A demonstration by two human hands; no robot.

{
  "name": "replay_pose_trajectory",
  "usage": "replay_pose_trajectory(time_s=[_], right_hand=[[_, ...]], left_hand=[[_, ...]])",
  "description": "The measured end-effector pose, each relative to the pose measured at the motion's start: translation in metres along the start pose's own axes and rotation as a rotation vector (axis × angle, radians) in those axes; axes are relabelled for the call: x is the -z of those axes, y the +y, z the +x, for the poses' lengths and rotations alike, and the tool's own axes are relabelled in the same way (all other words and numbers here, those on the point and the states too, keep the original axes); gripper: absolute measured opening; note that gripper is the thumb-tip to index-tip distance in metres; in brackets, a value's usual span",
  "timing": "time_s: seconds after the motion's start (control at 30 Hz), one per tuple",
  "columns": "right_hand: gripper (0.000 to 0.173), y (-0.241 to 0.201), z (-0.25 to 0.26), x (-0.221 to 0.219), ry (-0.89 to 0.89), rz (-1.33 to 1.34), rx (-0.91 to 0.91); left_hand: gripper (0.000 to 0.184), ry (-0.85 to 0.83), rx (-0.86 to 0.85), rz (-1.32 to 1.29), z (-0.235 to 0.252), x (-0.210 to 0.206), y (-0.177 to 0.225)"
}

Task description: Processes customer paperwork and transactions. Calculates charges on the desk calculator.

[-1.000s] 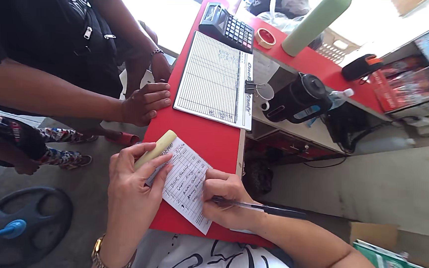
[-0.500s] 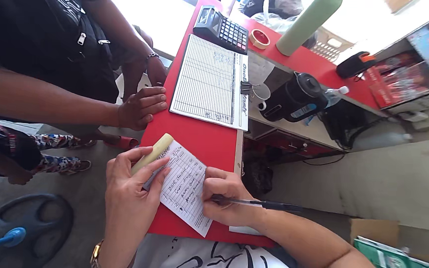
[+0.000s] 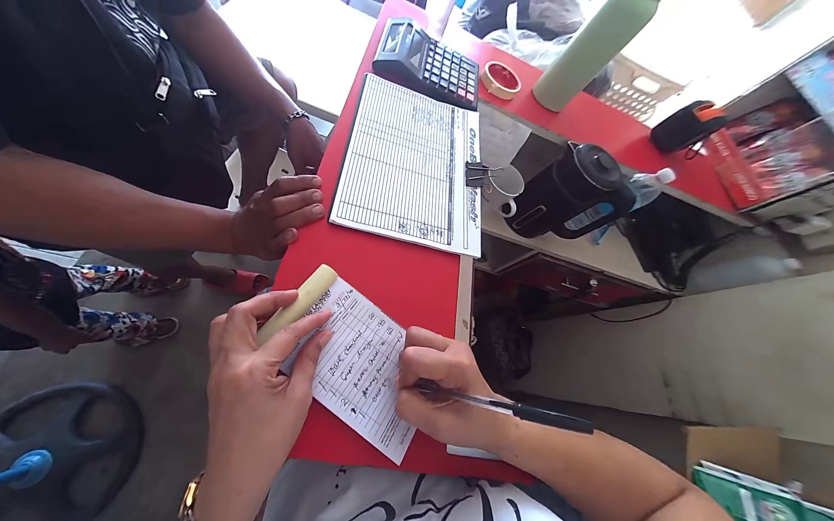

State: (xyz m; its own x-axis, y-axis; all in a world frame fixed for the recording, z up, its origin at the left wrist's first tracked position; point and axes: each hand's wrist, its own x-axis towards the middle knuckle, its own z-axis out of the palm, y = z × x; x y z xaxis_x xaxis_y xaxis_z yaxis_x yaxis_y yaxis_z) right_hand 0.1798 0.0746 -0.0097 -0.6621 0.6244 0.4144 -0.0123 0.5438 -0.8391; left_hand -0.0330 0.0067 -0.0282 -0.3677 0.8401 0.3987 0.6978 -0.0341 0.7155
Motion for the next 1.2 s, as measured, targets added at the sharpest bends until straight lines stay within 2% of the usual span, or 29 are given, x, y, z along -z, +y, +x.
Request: replay_pose_trajectory(time_s=[0.33,0.43,0.73,0.9,1.2], right_hand=[[0.010,0.005,0.004,0.010,0.010,0.106,-0.043],[0.011,0.006,0.004,0.012,-0.016,0.041,-0.008],[0.008,0.018,0.003,0.022,0.140,0.070,-0.091],[0.013,0.016,0.003,0.021,0.137,0.046,-0.100],[0.011,0.015,0.001,0.019,0.183,0.056,-0.137]], left_hand=[[0.022,0.005,-0.019,-0.008,0.001,-0.001,-0.001],[0.022,0.006,-0.016,-0.014,0.001,-0.001,-0.002],[0.023,0.007,-0.020,-0.005,0.002,0.000,-0.001],[0.022,0.008,-0.016,-0.003,0.001,0.000,-0.001],[0.022,0.012,-0.016,-0.014,0.000,-0.001,-0.001]])
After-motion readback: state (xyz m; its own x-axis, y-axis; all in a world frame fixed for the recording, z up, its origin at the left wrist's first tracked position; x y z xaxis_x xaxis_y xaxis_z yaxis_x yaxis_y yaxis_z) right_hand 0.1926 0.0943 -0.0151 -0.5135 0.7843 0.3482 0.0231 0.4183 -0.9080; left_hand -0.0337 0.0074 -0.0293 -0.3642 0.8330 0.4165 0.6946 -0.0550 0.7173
